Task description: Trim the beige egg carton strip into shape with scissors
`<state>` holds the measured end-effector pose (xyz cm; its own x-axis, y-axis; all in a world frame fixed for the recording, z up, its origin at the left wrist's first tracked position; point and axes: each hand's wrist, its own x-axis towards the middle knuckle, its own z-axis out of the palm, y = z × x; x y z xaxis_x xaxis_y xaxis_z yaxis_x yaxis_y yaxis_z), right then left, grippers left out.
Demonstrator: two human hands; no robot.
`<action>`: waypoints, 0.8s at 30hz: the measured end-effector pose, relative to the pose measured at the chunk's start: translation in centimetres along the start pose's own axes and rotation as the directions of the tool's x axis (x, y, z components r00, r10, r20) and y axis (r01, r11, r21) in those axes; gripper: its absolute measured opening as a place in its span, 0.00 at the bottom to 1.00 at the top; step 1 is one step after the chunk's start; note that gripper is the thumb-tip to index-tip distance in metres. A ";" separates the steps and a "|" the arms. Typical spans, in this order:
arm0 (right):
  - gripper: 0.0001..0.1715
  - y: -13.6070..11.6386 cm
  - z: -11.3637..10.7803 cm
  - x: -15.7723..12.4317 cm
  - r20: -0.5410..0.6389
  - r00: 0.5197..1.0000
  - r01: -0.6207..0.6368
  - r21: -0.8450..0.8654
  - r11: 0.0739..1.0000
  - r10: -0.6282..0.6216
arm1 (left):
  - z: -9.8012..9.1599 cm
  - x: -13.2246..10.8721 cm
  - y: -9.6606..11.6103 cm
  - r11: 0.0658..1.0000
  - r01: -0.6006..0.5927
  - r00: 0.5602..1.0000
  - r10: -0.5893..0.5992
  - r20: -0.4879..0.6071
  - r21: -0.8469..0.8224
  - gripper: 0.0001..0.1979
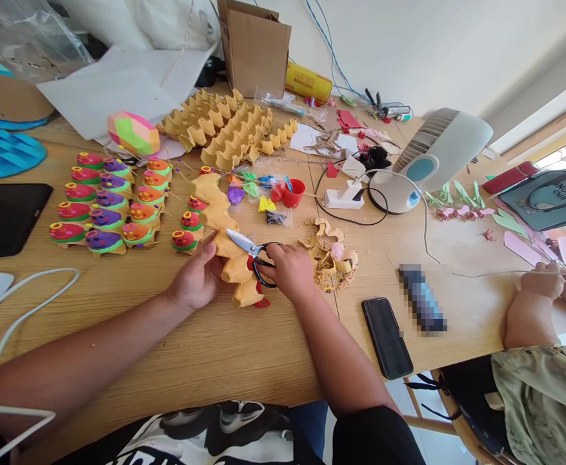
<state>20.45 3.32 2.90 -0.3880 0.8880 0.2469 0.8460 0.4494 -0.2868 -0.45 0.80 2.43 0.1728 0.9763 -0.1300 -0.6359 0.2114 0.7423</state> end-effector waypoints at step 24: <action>0.19 0.1 0.0 0.3 0.067 0.996 0.052 0.112 0.992 -0.060 | 0.0 0.1 -0.2 1.000 -0.001 1.000 0.001 0.006 0.003 0.21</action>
<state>20.41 3.60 2.97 -0.4613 0.8641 0.2014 0.7783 0.5031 -0.3758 -0.33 0.86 2.31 0.1768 0.9762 -0.1257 -0.6335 0.2106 0.7445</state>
